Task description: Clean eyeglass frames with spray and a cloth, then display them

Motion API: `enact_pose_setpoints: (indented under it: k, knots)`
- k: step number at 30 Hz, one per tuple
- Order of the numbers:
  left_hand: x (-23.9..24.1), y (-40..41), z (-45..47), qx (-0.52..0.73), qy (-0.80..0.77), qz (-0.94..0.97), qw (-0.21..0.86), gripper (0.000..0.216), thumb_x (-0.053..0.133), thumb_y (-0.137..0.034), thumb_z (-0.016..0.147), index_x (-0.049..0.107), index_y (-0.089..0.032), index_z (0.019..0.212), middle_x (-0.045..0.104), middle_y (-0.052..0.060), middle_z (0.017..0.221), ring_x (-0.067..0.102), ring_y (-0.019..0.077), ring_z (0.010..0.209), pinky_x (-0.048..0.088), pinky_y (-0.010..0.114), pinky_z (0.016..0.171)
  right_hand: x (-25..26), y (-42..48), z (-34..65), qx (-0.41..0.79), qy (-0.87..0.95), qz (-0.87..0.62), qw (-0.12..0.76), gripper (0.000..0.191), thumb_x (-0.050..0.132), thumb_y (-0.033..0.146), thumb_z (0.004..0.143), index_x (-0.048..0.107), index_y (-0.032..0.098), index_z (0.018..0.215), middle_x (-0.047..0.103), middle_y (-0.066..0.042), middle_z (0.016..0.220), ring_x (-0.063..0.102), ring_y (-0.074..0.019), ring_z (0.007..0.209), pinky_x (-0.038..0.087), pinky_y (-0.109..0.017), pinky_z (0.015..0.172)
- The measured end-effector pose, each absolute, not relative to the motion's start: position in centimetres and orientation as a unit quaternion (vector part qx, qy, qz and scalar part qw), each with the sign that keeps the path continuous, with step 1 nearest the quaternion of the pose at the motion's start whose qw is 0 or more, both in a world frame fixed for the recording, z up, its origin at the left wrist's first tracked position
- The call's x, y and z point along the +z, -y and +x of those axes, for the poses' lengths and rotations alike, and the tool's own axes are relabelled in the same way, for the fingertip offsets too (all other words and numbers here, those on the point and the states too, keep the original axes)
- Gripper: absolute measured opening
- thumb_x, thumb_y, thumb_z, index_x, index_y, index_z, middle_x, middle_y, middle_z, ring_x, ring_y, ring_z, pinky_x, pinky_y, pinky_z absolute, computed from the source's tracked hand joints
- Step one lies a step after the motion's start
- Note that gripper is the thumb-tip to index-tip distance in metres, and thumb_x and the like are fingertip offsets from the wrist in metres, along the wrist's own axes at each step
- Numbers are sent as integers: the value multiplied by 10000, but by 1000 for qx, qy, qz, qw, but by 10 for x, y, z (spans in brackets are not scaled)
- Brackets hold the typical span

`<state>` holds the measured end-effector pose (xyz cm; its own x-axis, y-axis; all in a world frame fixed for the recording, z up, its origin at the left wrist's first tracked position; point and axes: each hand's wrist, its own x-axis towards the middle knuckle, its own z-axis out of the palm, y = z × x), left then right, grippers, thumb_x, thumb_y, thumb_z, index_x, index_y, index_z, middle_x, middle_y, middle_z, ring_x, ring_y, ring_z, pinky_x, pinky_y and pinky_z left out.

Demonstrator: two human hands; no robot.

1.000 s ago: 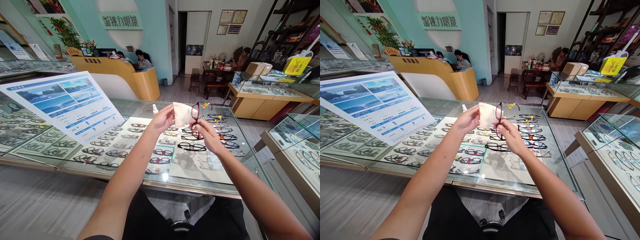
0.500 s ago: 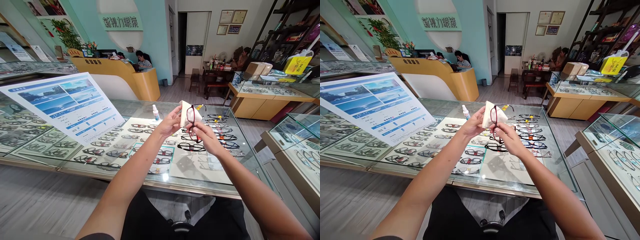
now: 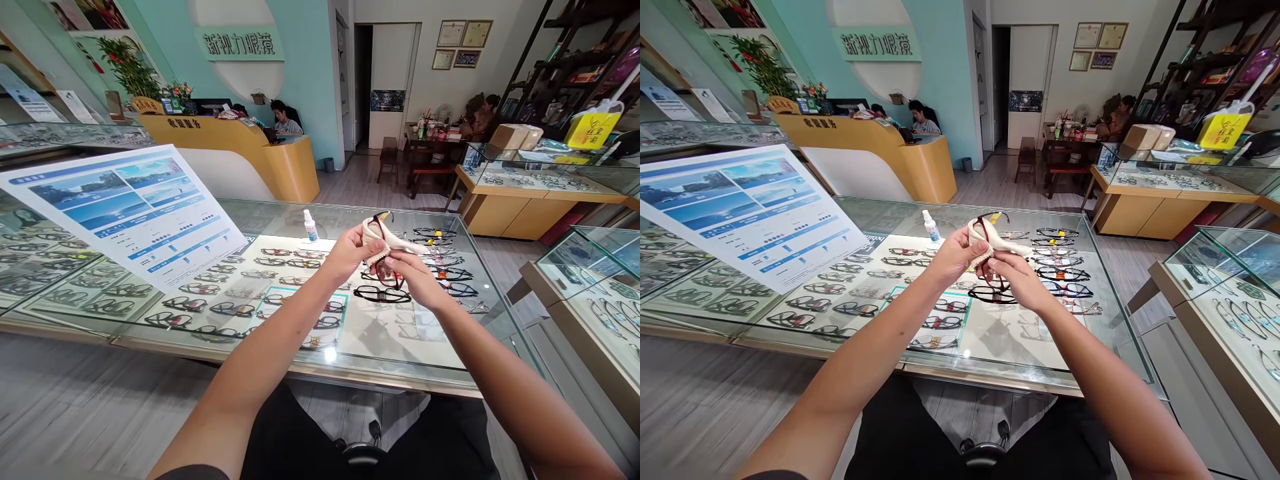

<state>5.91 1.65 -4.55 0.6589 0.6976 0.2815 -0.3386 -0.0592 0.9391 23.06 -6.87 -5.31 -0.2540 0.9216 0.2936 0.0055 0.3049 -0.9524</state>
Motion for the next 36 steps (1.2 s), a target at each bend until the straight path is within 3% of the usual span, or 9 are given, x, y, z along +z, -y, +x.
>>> enact_pose_setpoints:
  k: [6,10,13,17,22,30,36]
  knots:
    - [-45,-9,63,429,-175,607,646,596,870,-735,798,639,-199,916,682,-19,600,574,130,386,463,259,382,-54,72,229,480,640,-361,478,363,639,531,1043,797,211,975,746,-61,985,634,-236,930,512,-377,916]
    - [-42,-10,61,410,-171,624,643,630,718,-821,886,633,-200,823,601,-18,499,584,152,392,493,280,429,-49,74,231,484,641,-366,470,361,619,524,1054,797,210,1032,745,-63,1002,633,-233,923,521,-372,901]
    - [-38,-15,54,380,-146,646,646,597,698,-780,931,651,-187,882,665,12,573,689,196,496,550,304,518,-43,74,235,471,651,-357,476,398,602,534,1067,799,198,989,740,-70,960,638,-237,923,516,-376,920]
    - [-31,-17,44,359,-142,664,641,503,825,-640,902,642,-185,1011,745,35,735,758,216,626,581,308,593,-36,73,240,447,652,-361,494,420,605,559,1063,806,208,953,725,-54,859,649,-239,875,520,-373,884]
    - [-27,-8,47,367,-132,664,638,486,931,-519,828,606,-224,1037,710,-17,699,744,216,591,601,324,598,-37,73,240,438,653,-372,493,468,607,630,1042,806,230,903,747,-55,857,664,-253,879,536,-390,874]
    - [-35,-8,56,437,-202,648,591,516,857,-682,842,677,-205,917,684,-12,605,640,165,468,479,271,466,-40,71,237,455,657,-366,477,496,608,651,1035,806,215,904,730,-53,825,635,-233,827,514,-378,831]
    - [-30,-18,45,415,-197,688,562,583,774,-736,894,684,-161,856,742,48,715,668,158,608,538,268,582,-35,71,244,434,659,-373,488,440,605,565,1041,796,209,865,725,-52,799,633,-226,814,510,-369,830]
